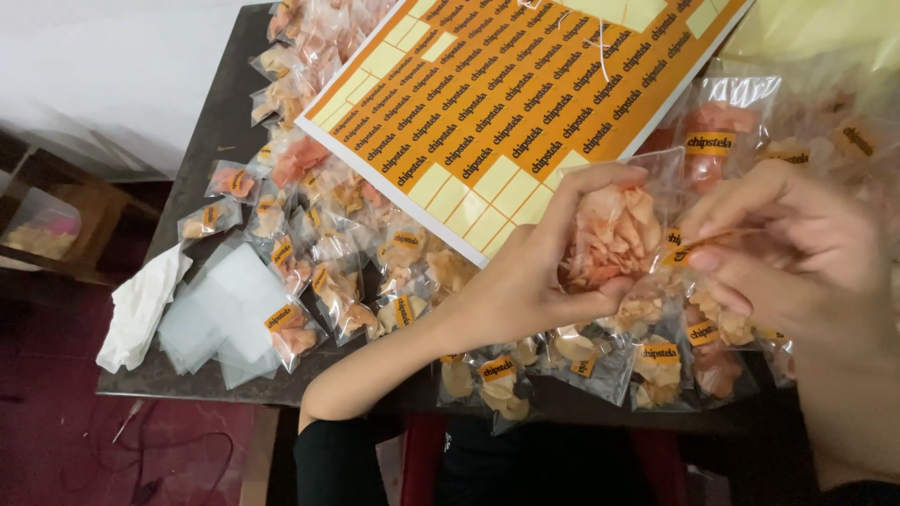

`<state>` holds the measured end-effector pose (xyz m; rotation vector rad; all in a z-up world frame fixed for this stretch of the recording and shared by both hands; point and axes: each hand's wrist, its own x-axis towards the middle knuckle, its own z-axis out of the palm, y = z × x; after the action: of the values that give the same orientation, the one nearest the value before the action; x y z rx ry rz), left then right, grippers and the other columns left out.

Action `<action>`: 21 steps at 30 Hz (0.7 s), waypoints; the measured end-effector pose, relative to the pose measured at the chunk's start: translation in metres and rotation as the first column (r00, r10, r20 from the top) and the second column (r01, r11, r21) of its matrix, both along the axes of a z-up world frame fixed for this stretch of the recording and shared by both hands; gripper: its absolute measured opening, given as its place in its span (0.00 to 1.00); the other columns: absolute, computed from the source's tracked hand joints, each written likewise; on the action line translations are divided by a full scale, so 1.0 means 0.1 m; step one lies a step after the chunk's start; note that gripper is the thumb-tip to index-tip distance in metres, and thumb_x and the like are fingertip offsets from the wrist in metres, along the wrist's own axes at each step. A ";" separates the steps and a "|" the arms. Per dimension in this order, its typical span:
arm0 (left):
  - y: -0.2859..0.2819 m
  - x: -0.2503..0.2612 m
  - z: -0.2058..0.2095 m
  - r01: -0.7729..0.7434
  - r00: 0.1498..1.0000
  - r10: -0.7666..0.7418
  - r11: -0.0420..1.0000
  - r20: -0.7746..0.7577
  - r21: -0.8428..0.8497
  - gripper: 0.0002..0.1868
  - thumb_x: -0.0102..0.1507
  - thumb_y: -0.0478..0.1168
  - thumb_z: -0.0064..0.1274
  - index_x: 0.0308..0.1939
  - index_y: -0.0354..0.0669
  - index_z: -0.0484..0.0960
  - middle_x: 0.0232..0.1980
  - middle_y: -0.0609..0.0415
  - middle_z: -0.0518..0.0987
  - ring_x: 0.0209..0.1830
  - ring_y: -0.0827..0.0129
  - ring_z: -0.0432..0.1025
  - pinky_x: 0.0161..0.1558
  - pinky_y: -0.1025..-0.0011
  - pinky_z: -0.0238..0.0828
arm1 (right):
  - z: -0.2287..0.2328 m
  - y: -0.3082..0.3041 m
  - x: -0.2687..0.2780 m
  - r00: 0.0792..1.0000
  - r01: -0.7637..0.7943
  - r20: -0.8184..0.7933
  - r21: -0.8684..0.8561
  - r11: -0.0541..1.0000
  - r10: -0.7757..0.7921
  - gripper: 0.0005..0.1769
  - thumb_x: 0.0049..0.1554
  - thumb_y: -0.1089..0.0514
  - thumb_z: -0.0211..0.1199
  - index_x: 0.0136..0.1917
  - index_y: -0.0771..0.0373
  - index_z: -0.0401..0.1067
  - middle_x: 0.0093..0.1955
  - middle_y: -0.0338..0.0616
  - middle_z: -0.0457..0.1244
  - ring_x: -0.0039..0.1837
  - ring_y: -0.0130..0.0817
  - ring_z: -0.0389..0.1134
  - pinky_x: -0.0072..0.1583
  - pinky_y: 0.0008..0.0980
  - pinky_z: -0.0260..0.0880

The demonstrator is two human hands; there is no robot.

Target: Peeling small adhesive labels from a sheet and applying them to individual plastic snack bags.

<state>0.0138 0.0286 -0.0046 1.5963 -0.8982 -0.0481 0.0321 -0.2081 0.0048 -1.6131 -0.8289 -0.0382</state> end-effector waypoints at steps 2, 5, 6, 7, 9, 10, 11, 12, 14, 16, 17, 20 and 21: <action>0.00 0.00 0.00 -0.006 1.000 0.006 1.000 0.017 0.002 0.38 0.62 0.25 0.53 0.67 0.51 0.47 0.68 0.40 0.57 0.51 0.58 0.75 0.42 0.76 0.89 | 0.00 0.01 0.01 1.000 0.014 -0.024 -0.010 1.000 -0.014 0.07 0.52 0.71 0.56 0.45 0.65 0.66 0.42 0.42 0.65 0.23 0.17 0.60 0.23 0.08 0.66; 0.02 0.00 0.04 -0.024 1.000 0.023 1.000 0.015 0.011 0.37 0.63 0.27 0.53 0.67 0.52 0.47 0.68 0.41 0.57 0.55 0.57 0.74 0.45 0.75 0.89 | 0.02 0.02 0.04 0.998 0.046 -0.048 -0.034 0.998 -0.048 0.06 0.53 0.71 0.55 0.46 0.66 0.66 0.41 0.43 0.64 0.22 0.19 0.59 0.21 0.09 0.64; 0.03 0.00 0.06 -0.037 0.999 0.037 0.999 0.001 0.017 0.37 0.63 0.28 0.53 0.67 0.54 0.48 0.68 0.40 0.58 0.50 0.59 0.76 0.39 0.79 0.89 | 0.04 0.02 0.05 0.997 0.062 -0.044 -0.049 0.997 -0.064 0.07 0.53 0.70 0.55 0.47 0.67 0.66 0.42 0.44 0.63 0.21 0.21 0.58 0.21 0.11 0.62; 0.03 0.01 0.06 -0.035 0.999 0.035 0.999 -0.001 0.020 0.37 0.63 0.28 0.53 0.67 0.54 0.48 0.68 0.40 0.58 0.50 0.59 0.76 0.39 0.79 0.89 | 0.05 0.04 0.05 0.997 0.063 -0.046 -0.047 0.997 -0.066 0.07 0.53 0.70 0.55 0.47 0.67 0.66 0.42 0.44 0.63 0.21 0.21 0.58 0.21 0.11 0.62; 0.04 0.02 0.05 -0.050 0.998 0.050 0.999 0.034 -0.001 0.36 0.64 0.31 0.54 0.66 0.56 0.48 0.67 0.43 0.58 0.51 0.59 0.76 0.39 0.76 0.90 | 0.10 0.08 0.05 0.997 0.073 -0.013 -0.067 0.995 -0.074 0.22 0.51 0.73 0.57 0.58 0.67 0.57 0.40 0.47 0.64 0.18 0.21 0.56 0.18 0.10 0.61; 0.04 0.03 0.04 -0.052 0.998 0.052 0.999 0.032 -0.002 0.36 0.64 0.31 0.54 0.66 0.56 0.48 0.67 0.43 0.58 0.51 0.59 0.76 0.39 0.76 0.90 | 0.11 0.08 0.06 0.997 0.072 -0.015 -0.069 0.995 -0.073 0.22 0.51 0.73 0.57 0.58 0.67 0.57 0.40 0.47 0.64 0.18 0.21 0.56 0.18 0.10 0.61; 0.04 0.03 0.04 -0.051 0.998 0.051 0.999 0.038 -0.001 0.35 0.64 0.31 0.52 0.66 0.56 0.47 0.67 0.42 0.58 0.51 0.58 0.76 0.37 0.78 0.90 | 0.11 0.08 0.07 0.998 0.055 -0.010 -0.095 0.994 -0.056 0.22 0.52 0.71 0.56 0.59 0.68 0.58 0.37 0.46 0.63 0.18 0.21 0.57 0.18 0.10 0.62; 0.04 0.03 0.03 -0.050 0.998 0.049 0.999 0.046 0.002 0.35 0.65 0.30 0.51 0.66 0.55 0.46 0.67 0.41 0.57 0.50 0.58 0.76 0.34 0.79 0.90 | 0.12 0.07 0.07 0.999 0.039 -0.005 -0.120 0.992 -0.040 0.22 0.52 0.69 0.56 0.60 0.69 0.59 0.34 0.44 0.63 0.19 0.20 0.57 0.18 0.10 0.62; 0.04 0.04 -0.01 -0.071 0.995 0.070 0.997 0.069 0.011 0.35 0.65 0.31 0.52 0.66 0.55 0.46 0.66 0.41 0.57 0.46 0.59 0.77 0.33 0.79 0.90 | 0.08 0.01 0.08 0.999 0.029 -0.017 -0.140 0.990 -0.032 0.17 0.53 0.68 0.55 0.58 0.66 0.63 0.33 0.42 0.63 0.20 0.19 0.60 0.19 0.09 0.65; 0.03 0.04 -0.02 -0.092 0.992 0.090 0.996 0.091 0.020 0.35 0.66 0.32 0.52 0.66 0.55 0.46 0.66 0.42 0.57 0.43 0.61 0.78 0.32 0.80 0.90 | 0.05 -0.01 0.09 0.999 0.020 -0.031 -0.160 0.987 -0.025 0.13 0.54 0.67 0.55 0.55 0.64 0.66 0.32 0.39 0.64 0.21 0.17 0.63 0.20 0.07 0.68; 0.03 0.03 -0.01 -0.110 0.990 0.106 0.993 0.089 0.040 0.35 0.66 0.32 0.52 0.67 0.55 0.46 0.68 0.42 0.56 0.42 0.63 0.78 0.32 0.81 0.89 | 0.04 0.01 0.09 0.999 -0.044 -0.025 -0.094 0.995 0.042 0.11 0.54 0.69 0.54 0.52 0.65 0.66 0.35 0.42 0.65 0.23 0.19 0.66 0.22 0.08 0.72; 0.03 0.02 0.01 -0.110 0.990 0.105 0.993 0.094 0.050 0.35 0.66 0.31 0.52 0.67 0.55 0.46 0.67 0.40 0.58 0.40 0.65 0.79 0.32 0.83 0.89 | 0.00 0.04 0.13 0.992 -0.124 0.030 -0.014 0.992 0.124 0.08 0.54 0.69 0.52 0.48 0.67 0.66 0.38 0.44 0.67 0.27 0.19 0.69 0.25 0.07 0.76; 0.03 0.01 0.01 -0.092 0.991 0.088 0.995 0.100 0.039 0.35 0.67 0.31 0.52 0.67 0.56 0.45 0.65 0.37 0.61 0.38 0.65 0.79 0.31 0.83 0.90 | -0.02 0.05 0.14 0.987 -0.141 0.075 -0.003 0.990 0.141 0.07 0.55 0.68 0.52 0.48 0.67 0.66 0.38 0.43 0.67 0.27 0.18 0.69 0.26 0.05 0.76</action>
<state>0.0151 0.0318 -0.0033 1.6895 -0.9045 0.0755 0.0459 -0.2027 0.0029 -1.5544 -0.9986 0.0009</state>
